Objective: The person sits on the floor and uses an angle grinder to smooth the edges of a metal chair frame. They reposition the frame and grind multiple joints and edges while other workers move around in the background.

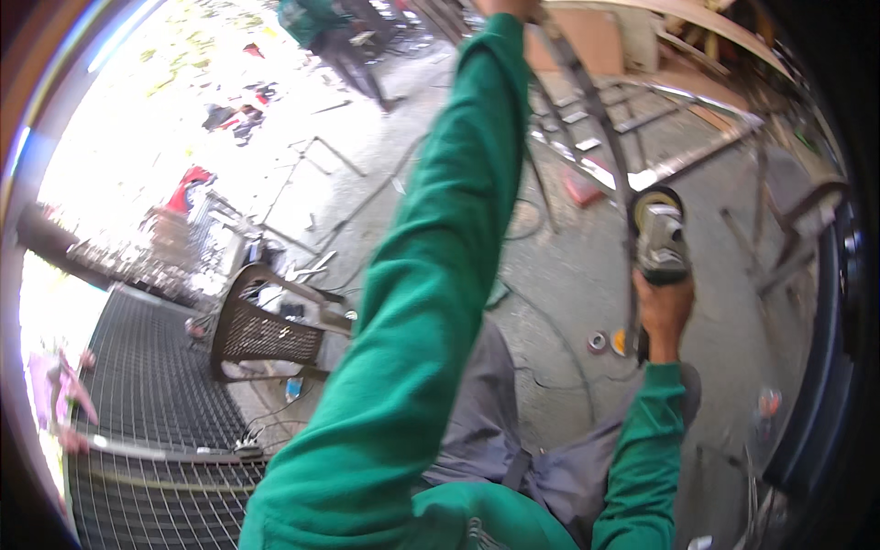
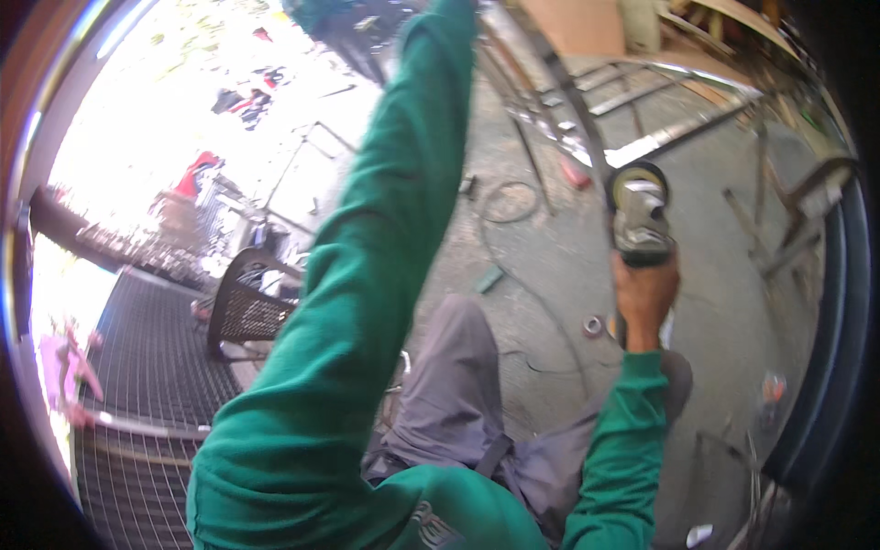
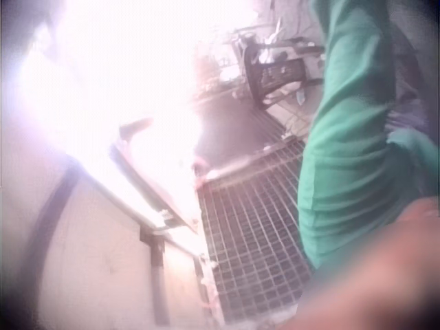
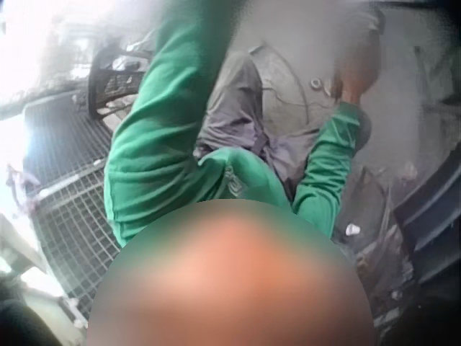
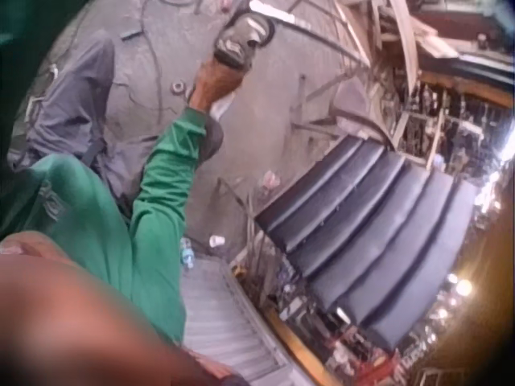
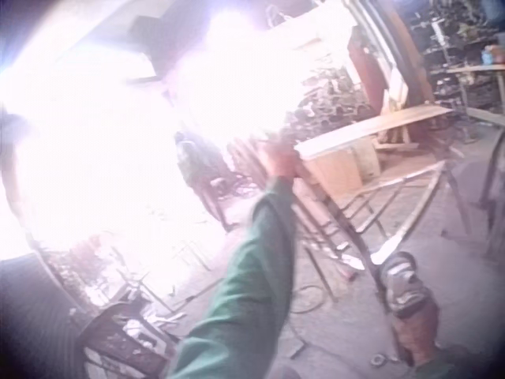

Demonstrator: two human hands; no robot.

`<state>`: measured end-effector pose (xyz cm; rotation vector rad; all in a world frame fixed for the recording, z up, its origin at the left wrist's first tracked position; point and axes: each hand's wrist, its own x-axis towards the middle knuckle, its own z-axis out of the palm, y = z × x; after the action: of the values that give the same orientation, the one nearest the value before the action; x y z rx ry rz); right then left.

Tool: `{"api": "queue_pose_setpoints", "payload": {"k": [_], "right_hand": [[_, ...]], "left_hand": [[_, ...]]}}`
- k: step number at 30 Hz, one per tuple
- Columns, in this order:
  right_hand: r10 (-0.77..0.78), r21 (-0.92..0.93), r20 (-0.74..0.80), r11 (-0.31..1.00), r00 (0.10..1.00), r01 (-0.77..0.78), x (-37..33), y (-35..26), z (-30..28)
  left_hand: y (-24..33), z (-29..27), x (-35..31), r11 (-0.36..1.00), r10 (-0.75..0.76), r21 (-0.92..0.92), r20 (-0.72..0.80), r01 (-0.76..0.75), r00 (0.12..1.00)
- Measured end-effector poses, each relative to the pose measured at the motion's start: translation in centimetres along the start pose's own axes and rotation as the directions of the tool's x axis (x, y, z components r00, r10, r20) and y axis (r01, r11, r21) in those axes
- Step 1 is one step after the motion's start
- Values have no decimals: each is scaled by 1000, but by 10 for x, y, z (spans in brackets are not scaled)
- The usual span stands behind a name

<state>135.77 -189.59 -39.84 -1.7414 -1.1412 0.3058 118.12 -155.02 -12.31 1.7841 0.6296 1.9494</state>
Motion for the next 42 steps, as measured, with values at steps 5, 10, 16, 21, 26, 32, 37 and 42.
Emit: {"api": "queue_pose_setpoints", "payload": {"k": [5, 10, 16, 21, 26, 32, 37, 42], "right_hand": [[106, 81, 8, 991, 994, -106, -1, -4, -3], [195, -1, 109, 981, 975, -196, 3, -25, -15], [200, 19, 90, 979, 976, -203, 8, -31, -21], [214, -34, 101, 977, 972, -211, 4, -31, -21], [175, -41, 98, 984, 980, -172, 3, -32, -23], [171, -33, 85, 985, 982, -169, 4, -32, -24], [172, -42, 90, 985, 981, -169, 5, -32, -22], [203, -39, 99, 979, 974, -200, 5, -31, -21]], "left_hand": [[-28, -29, 33, 985, 57, 154, 104, -72, 993], [-37, -30, 42, 998, -37, -53, 67, 40, 997], [-50, -33, 46, 988, 77, 117, 161, -97, 984], [-69, -44, 64, 979, 24, -202, 277, 34, 961], [-66, -41, 61, 868, -67, -475, 168, 140, 984], [-52, -38, 54, 844, -135, -510, 96, 165, 986], [-55, -40, 57, 898, -40, -426, 181, 115, 983], [-55, -39, 67, -91, 98, 934, 353, -345, 930]]}}
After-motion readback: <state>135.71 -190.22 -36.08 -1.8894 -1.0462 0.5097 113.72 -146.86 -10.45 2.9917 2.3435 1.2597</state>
